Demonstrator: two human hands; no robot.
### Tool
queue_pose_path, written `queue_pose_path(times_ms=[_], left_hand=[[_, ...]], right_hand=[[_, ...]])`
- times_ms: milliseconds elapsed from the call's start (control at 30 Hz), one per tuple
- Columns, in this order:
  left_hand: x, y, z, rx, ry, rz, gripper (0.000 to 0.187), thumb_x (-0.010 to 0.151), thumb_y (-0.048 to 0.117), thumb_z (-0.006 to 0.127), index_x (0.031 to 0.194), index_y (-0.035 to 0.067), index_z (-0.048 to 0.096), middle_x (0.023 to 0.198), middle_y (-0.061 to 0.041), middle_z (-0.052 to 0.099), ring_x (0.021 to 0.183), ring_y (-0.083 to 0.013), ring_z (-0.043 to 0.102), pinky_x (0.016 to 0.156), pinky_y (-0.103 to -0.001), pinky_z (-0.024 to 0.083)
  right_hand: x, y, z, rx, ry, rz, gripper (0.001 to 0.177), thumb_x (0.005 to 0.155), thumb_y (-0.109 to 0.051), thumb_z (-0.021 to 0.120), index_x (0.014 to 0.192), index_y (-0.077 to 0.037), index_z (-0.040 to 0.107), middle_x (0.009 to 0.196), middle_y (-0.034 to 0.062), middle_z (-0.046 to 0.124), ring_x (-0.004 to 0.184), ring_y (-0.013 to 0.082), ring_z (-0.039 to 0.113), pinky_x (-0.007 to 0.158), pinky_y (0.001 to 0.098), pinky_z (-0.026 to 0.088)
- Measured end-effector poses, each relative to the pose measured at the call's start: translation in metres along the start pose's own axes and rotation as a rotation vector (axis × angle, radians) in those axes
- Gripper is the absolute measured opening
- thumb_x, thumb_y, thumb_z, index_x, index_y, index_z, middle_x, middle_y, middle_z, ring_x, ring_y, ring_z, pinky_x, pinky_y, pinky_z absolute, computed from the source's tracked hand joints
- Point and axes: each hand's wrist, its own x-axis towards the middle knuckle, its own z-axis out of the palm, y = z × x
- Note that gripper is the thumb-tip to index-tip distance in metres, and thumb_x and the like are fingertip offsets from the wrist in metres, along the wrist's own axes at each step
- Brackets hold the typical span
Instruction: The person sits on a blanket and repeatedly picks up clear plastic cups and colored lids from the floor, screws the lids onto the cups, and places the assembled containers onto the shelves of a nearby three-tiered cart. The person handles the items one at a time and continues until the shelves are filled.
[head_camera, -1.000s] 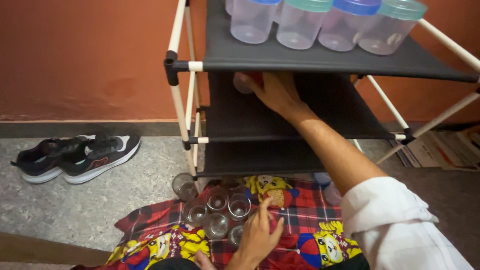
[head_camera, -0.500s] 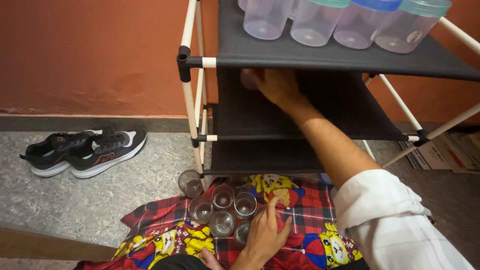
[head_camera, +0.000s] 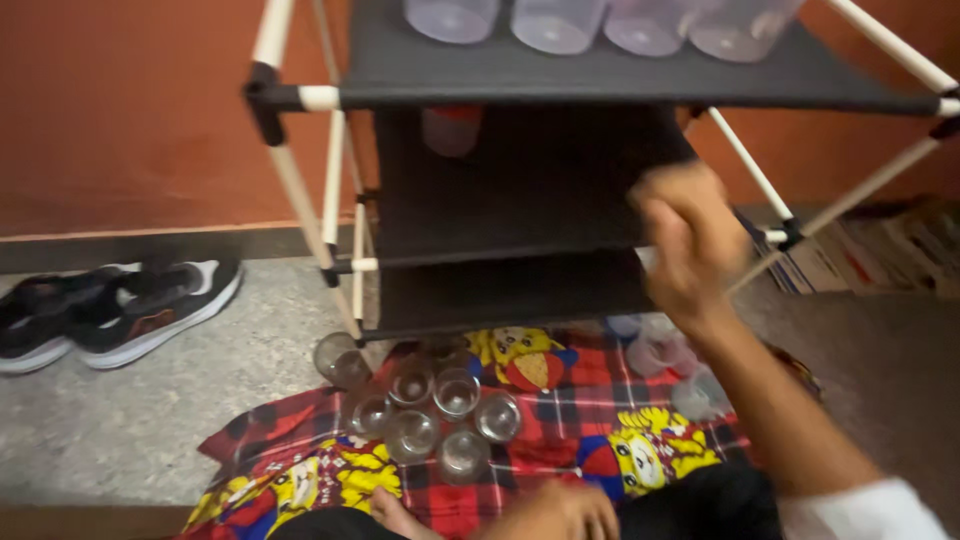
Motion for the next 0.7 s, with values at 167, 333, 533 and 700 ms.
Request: queue_pose_path(times_ms=[167, 333, 533, 700], left_hand=[[-0.008, -0.019, -0.006, 0.173, 0.168, 0.146, 0.031, 0.091, 0.025, 0.076, 0.110, 0.004, 0.066, 0.094, -0.010, 0.076, 0.080, -0.0228, 0.073, 0.073, -0.037, 0.058], [-0.005, -0.052, -0.010, 0.365, 0.255, 0.121, 0.030, 0.090, 0.025, 0.076, 0.108, 0.004, 0.066, 0.094, -0.010, 0.076, 0.081, -0.0235, 0.073, 0.074, -0.037, 0.057], [0.002, -0.064, -0.010, 0.421, 0.195, 0.132, 0.029, 0.089, 0.026, 0.077, 0.105, 0.004, 0.067, 0.093, -0.009, 0.075, 0.083, -0.0244, 0.072, 0.075, -0.038, 0.055], [0.003, -0.065, 0.004, 0.408, 0.132, 0.157, 0.028, 0.088, 0.026, 0.077, 0.103, 0.005, 0.068, 0.092, -0.009, 0.075, 0.084, -0.0251, 0.071, 0.075, -0.038, 0.054]], right_hand=[[-0.156, 0.009, -0.058, 0.109, 0.209, 0.166, 0.040, 0.110, -0.019, 0.052, 0.074, -0.001, 0.050, 0.064, 0.0035, 0.052, 0.055, 0.0148, 0.048, 0.054, 0.0317, 0.040], [-0.267, 0.024, -0.065, -0.204, -0.272, 1.014, 0.038, 0.102, -0.022, 0.067, 0.074, 0.004, 0.067, 0.055, 0.0134, 0.053, 0.051, 0.0231, 0.048, 0.048, 0.0393, 0.038], [-0.307, 0.078, -0.015, -0.363, -0.726, 0.995, 0.032, 0.089, -0.029, 0.073, 0.083, 0.002, 0.074, 0.076, 0.0260, 0.069, 0.072, 0.0420, 0.070, 0.066, 0.0512, 0.055], [-0.342, 0.079, 0.006, -0.394, -1.236, 1.144, 0.057, 0.075, -0.023, 0.080, 0.122, 0.003, 0.060, 0.105, 0.0278, 0.071, 0.102, 0.0432, 0.070, 0.087, 0.0518, 0.057]])
